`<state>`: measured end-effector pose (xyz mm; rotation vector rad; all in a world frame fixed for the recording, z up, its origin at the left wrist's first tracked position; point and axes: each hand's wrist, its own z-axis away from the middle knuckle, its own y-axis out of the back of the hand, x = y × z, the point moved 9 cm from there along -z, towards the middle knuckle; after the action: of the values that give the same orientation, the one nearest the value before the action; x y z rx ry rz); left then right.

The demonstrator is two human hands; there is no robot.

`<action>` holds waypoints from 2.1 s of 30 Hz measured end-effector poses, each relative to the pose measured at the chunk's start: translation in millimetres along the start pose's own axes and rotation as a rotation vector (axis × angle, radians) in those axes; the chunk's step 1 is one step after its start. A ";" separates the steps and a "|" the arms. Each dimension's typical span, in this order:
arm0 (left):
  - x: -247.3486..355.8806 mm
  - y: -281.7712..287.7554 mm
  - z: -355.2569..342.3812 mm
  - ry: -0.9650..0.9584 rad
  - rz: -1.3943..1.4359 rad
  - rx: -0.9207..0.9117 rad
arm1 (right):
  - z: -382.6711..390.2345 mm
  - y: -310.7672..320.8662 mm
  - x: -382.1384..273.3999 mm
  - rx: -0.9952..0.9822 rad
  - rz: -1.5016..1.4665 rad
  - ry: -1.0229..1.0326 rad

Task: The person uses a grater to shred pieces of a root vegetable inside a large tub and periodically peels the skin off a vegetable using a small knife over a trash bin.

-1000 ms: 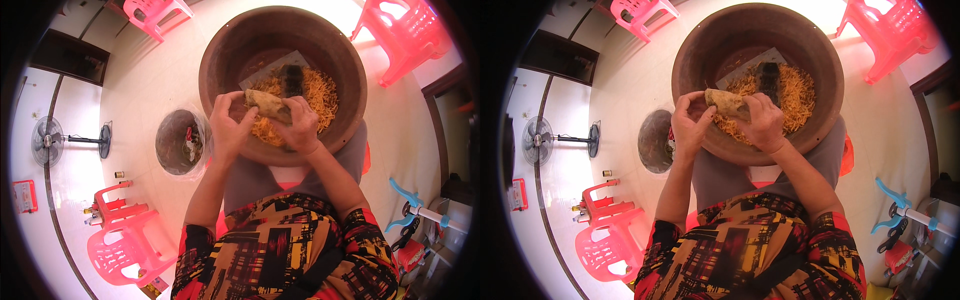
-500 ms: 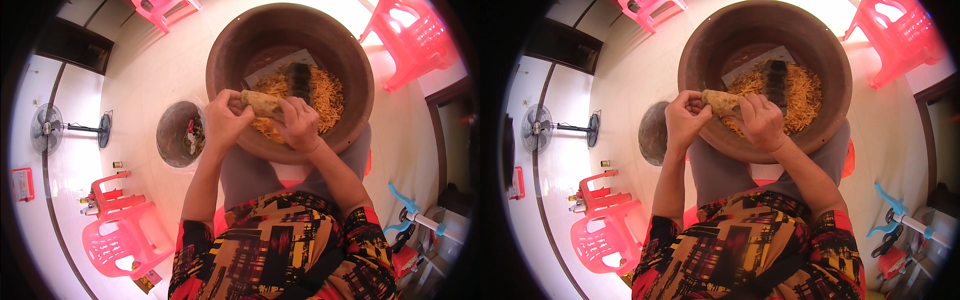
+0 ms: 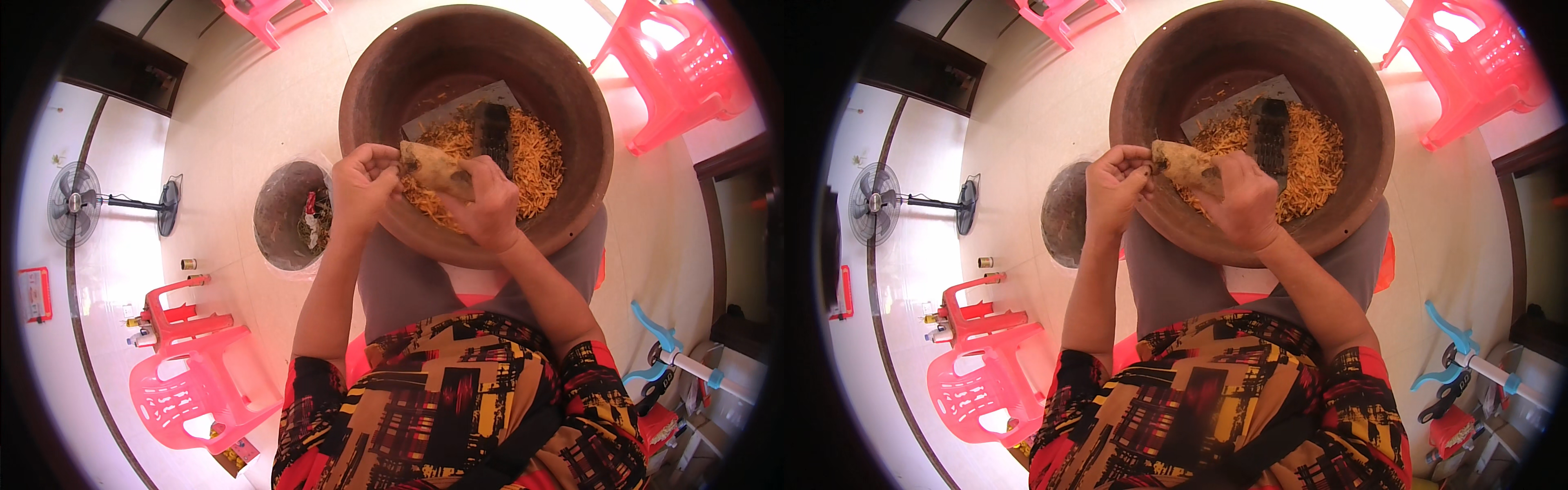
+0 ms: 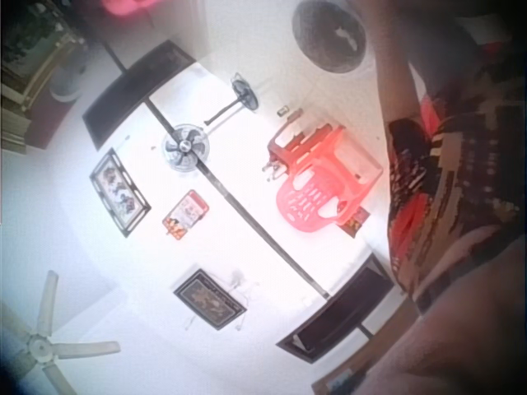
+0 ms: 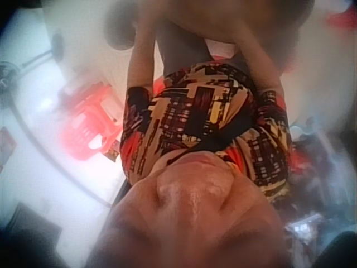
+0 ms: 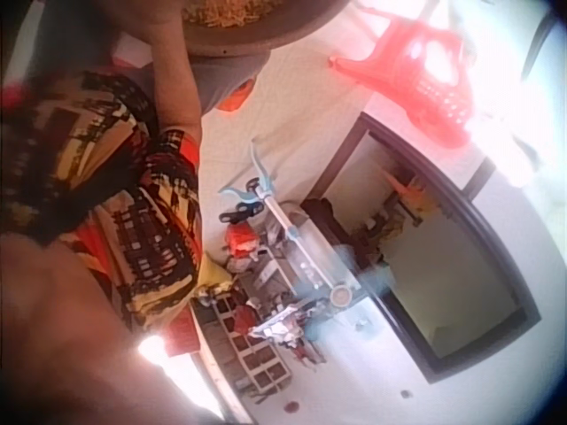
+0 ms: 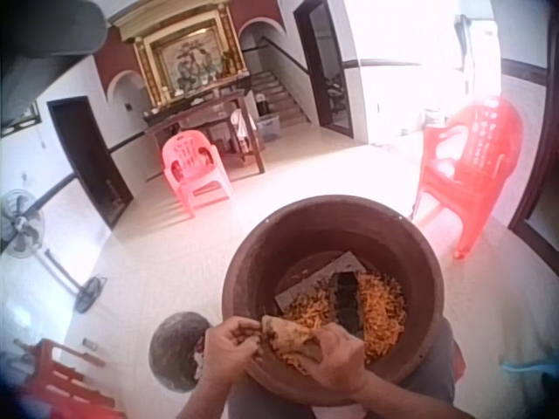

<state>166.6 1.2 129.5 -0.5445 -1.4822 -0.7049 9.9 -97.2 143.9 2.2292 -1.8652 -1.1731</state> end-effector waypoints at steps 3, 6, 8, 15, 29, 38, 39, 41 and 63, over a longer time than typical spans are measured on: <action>0.2 -0.6 0.0 0.030 0.137 -0.037 | 0.2 0.2 3.7 -0.007 -0.010 -0.040; -5.1 -0.3 -0.5 0.025 0.124 -0.063 | 0.1 0.7 2.7 -0.018 -0.018 -0.056; -8.0 -1.1 1.0 0.041 0.115 -0.059 | 0.1 0.4 1.6 -0.023 -0.018 -0.056; 0.5 -6.8 4.6 0.041 0.081 -0.079 | 0.1 0.0 -6.1 -0.019 0.043 0.043; -8.8 22.5 2.6 0.035 -0.114 0.030 | -8.5 -15.0 -38.8 -0.079 0.134 0.218; -23.7 130.2 7.5 0.032 -0.395 0.350 | -32.7 -108.8 -80.8 -0.223 0.115 0.339; -32.4 151.2 8.5 -0.003 -0.437 0.407 | -33.3 -128.0 -84.7 -0.236 0.113 0.354; -51.9 187.9 10.1 -0.026 -0.437 0.462 | -33.8 -158.5 -93.3 -0.289 0.078 0.354; -131.2 290.5 65.1 0.168 0.167 0.399 | -5.1 -296.4 -148.3 -0.632 -0.110 0.308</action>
<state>334.6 260.8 28.5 -0.2892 -1.3551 -0.3029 261.0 113.0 92.4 2.0084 -1.0740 -1.1395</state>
